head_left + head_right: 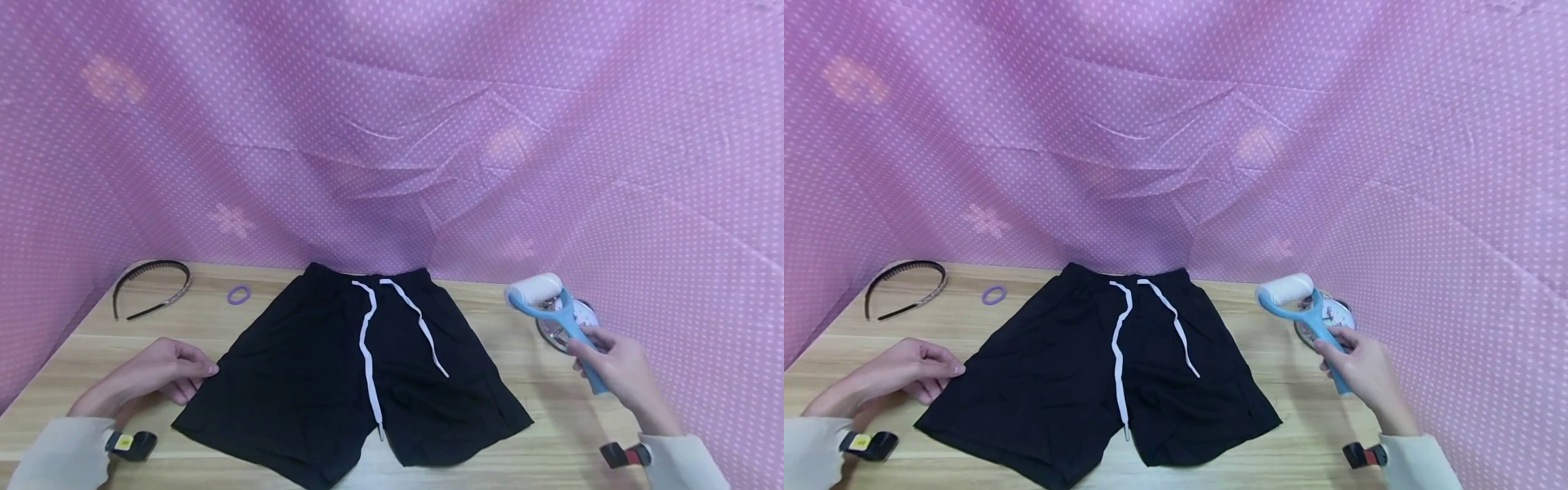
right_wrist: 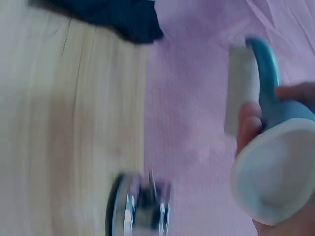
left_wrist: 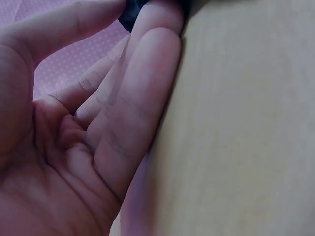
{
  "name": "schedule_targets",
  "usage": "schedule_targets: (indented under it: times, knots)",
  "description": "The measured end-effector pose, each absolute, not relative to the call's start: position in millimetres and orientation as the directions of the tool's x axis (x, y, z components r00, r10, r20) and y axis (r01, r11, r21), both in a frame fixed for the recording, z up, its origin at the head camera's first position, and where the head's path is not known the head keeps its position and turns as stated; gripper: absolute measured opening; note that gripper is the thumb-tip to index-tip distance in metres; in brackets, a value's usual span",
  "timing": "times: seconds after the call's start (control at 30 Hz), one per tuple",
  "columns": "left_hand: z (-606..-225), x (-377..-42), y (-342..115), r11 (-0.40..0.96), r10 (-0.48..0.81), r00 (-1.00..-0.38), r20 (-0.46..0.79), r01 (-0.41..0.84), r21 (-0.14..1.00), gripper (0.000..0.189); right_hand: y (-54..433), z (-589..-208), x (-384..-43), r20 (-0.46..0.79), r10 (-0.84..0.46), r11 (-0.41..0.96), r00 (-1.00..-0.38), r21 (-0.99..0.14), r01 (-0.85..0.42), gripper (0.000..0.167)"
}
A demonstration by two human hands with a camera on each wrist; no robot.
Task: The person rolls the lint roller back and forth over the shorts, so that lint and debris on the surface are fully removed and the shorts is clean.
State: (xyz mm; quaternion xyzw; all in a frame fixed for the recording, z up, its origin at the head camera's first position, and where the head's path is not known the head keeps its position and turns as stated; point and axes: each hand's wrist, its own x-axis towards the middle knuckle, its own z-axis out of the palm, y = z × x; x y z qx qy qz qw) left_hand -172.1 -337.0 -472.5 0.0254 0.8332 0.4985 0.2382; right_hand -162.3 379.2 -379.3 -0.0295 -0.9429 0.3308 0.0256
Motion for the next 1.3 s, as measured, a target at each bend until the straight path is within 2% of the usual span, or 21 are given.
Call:
schedule_targets:
  times: [0.17, 0.27, 0.43, 0.53, 0.67, 0.83, 1.1, 1.3]
  knots:
    - [-474, -172, -338, 0.493, 0.304, -0.89, -0.339, -0.158, 0.856, 0.036, 358, -390, -196, 0.057, 0.117, 0.681, -0.991, -0.732, 0.039, 0.058]
    - [-475, -172, -338, 0.486, 0.315, -0.891, -0.327, -0.145, 0.862, 0.034, 348, -403, -214, 0.066, 0.109, 0.663, -0.992, -0.748, 0.023, 0.054]
    - [-475, -171, -337, 0.485, 0.318, -0.892, -0.321, -0.138, 0.864, 0.032, 336, -422, -237, 0.047, 0.09, 0.715, -0.995, -0.699, 0.032, 0.052]
    - [-475, -171, -337, 0.486, 0.315, -0.893, -0.323, -0.141, 0.863, 0.03, 331, -431, -246, 0.029, 0.108, 0.728, -0.994, -0.683, 0.06, 0.045]
    - [-475, -171, -337, 0.48, 0.326, -0.892, -0.314, -0.13, 0.868, 0.028, 329, -440, -255, 0.029, 0.131, 0.751, -0.991, -0.656, 0.08, 0.036]
    - [-477, -171, -338, 0.479, 0.327, -0.892, -0.311, -0.127, 0.869, 0.028, 330, -445, -261, 0.044, 0.132, 0.779, -0.99, -0.622, 0.077, 0.036]
    - [-477, -171, -339, 0.471, 0.333, -0.896, -0.295, -0.113, 0.875, 0.026, 326, -450, -265, 0.064, 0.098, 0.887, -0.993, -0.458, 0.058, 0.032]
    - [-477, -170, -340, 0.465, 0.342, -0.892, -0.295, -0.112, 0.878, 0.025, 325, -454, -267, 0.116, 0.078, 0.929, -0.99, -0.368, 0.03, 0.037]
